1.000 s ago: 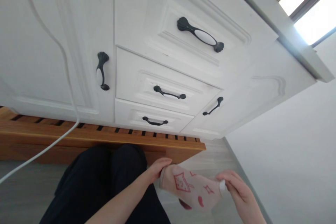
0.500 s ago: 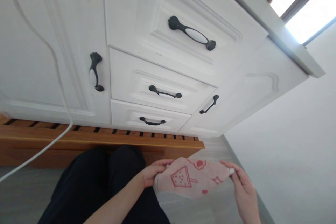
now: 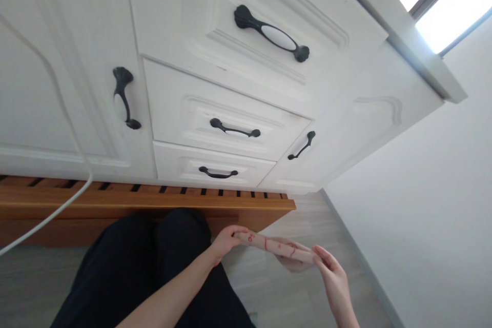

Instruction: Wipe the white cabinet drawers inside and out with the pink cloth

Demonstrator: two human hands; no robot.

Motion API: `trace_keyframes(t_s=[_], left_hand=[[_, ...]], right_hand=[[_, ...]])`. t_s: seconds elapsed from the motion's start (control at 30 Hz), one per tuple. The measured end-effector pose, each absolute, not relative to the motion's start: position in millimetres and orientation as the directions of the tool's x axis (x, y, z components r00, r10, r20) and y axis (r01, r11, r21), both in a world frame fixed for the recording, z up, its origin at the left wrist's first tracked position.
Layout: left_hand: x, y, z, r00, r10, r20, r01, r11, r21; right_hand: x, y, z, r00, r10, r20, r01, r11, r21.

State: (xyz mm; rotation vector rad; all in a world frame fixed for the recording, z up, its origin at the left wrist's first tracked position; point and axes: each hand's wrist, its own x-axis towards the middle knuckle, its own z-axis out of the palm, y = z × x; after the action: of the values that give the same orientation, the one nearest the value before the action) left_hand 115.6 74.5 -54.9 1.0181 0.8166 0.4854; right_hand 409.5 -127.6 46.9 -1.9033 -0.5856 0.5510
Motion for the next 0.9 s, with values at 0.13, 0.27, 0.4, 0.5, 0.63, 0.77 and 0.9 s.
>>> trace_keyframes(t_s=[0.13,0.27,0.4,0.5,0.63,0.77,0.9], left_hand=[[118,73,-59,0.533,0.774,-0.34,0.152,0.308,0.939],[118,75,-60,0.469,0.839,-0.277,0.281,0.156,0.947],[117,78,-61,0.462,0.854,-0.239,0.389,0.048,0.92],[116,77,-62,0.447,0.868,-0.217,0.464,-0.017,0.886],[113,74,-61,0.404,0.897,-0.178,0.534,-0.073,0.842],[113,72,-57,0.414,0.905,-0.095,0.526,-0.153,0.836],[113,69,-54,0.433,0.9,-0.039,0.503,-0.206,0.839]], right_hand=[[418,-136,24,0.742,0.66,-0.118,0.237,-0.423,-0.874],[417,-136,7,0.699,0.715,-0.03,0.439,-0.461,-0.771],[407,-131,-3,0.587,0.808,0.055,0.624,-0.408,-0.667],[403,-130,-5,0.536,0.842,0.066,0.672,-0.378,-0.637],[403,-133,-5,0.556,0.826,0.092,0.687,-0.395,-0.611],[406,-137,-4,0.547,0.819,0.175,0.74,-0.374,-0.559],[408,-137,-4,0.588,0.782,0.206,0.717,-0.386,-0.58]])
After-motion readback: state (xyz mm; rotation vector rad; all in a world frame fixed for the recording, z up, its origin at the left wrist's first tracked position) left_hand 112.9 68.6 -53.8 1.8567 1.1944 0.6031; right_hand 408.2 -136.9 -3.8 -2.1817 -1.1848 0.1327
